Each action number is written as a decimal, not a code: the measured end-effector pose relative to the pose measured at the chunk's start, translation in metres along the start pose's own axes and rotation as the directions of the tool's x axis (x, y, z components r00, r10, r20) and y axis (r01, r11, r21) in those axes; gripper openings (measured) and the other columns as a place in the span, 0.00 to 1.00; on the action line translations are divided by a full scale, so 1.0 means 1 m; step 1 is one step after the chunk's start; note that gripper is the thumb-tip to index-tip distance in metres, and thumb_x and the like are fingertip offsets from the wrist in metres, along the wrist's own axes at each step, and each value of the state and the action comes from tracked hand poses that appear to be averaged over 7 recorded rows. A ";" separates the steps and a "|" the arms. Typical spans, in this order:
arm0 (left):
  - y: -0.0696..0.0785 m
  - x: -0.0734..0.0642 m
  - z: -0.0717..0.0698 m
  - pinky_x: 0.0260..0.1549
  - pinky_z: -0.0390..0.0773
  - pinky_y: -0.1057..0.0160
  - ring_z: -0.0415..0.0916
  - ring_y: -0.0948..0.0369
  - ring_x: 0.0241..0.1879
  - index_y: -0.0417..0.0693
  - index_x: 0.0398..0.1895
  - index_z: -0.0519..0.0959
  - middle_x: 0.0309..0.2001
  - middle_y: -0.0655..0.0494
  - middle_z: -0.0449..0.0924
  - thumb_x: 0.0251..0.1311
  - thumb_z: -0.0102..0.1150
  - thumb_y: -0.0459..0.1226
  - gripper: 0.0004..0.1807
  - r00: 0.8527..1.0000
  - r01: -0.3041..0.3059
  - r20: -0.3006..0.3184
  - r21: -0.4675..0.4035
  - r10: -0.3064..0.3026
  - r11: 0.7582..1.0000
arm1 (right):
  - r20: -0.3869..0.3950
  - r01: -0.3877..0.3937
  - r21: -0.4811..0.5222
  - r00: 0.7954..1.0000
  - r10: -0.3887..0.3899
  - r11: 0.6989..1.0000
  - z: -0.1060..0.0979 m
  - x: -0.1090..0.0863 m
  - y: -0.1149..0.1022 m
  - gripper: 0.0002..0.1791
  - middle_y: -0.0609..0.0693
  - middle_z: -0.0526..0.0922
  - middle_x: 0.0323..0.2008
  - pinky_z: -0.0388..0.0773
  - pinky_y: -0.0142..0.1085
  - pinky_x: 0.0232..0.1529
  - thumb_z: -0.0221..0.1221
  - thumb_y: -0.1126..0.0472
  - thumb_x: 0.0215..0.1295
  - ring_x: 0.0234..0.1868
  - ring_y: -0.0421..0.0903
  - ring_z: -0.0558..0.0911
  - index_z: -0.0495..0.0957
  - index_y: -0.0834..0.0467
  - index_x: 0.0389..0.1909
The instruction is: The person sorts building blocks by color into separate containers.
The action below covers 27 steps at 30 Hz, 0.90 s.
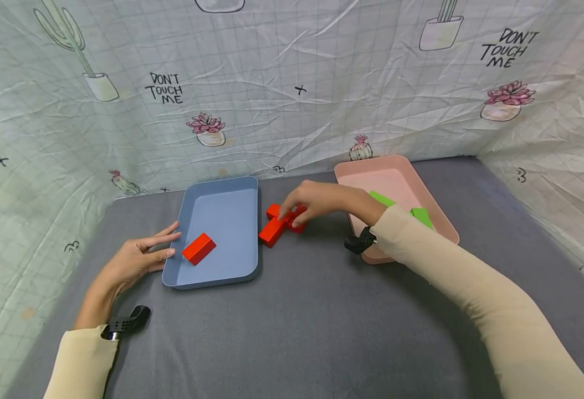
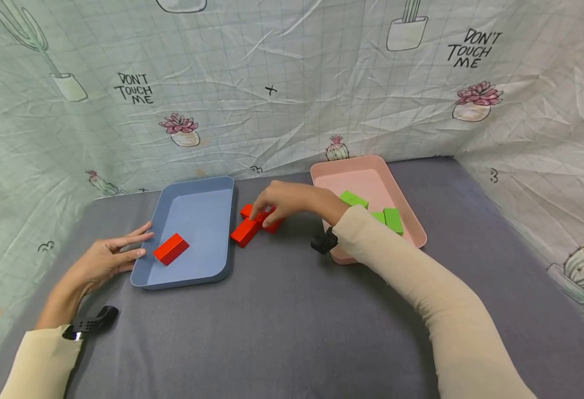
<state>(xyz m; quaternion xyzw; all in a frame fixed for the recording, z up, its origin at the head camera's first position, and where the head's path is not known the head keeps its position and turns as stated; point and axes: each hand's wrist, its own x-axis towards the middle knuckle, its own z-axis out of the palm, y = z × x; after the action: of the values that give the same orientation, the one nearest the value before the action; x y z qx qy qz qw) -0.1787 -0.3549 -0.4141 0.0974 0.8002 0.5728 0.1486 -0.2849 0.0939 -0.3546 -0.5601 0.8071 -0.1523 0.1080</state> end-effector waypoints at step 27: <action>-0.002 0.000 -0.001 0.50 0.83 0.64 0.67 0.80 0.64 0.33 0.74 0.64 0.81 0.59 0.50 0.70 0.61 0.32 0.32 1.000 0.001 0.008 0.004 -0.001 1.000 | 0.022 -0.113 0.079 0.993 0.112 0.990 0.002 -0.017 0.033 0.21 0.53 0.85 0.57 0.79 0.44 0.61 0.70 0.63 0.64 0.57 0.51 0.82 0.83 0.59 0.57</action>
<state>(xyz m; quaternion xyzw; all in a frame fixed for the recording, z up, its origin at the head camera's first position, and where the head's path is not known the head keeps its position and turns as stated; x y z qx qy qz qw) -0.1791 -0.3566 -0.4153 0.0996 0.8009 0.5706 0.1520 -0.3069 0.1200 -0.3681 -0.5101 0.8297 -0.1734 0.1461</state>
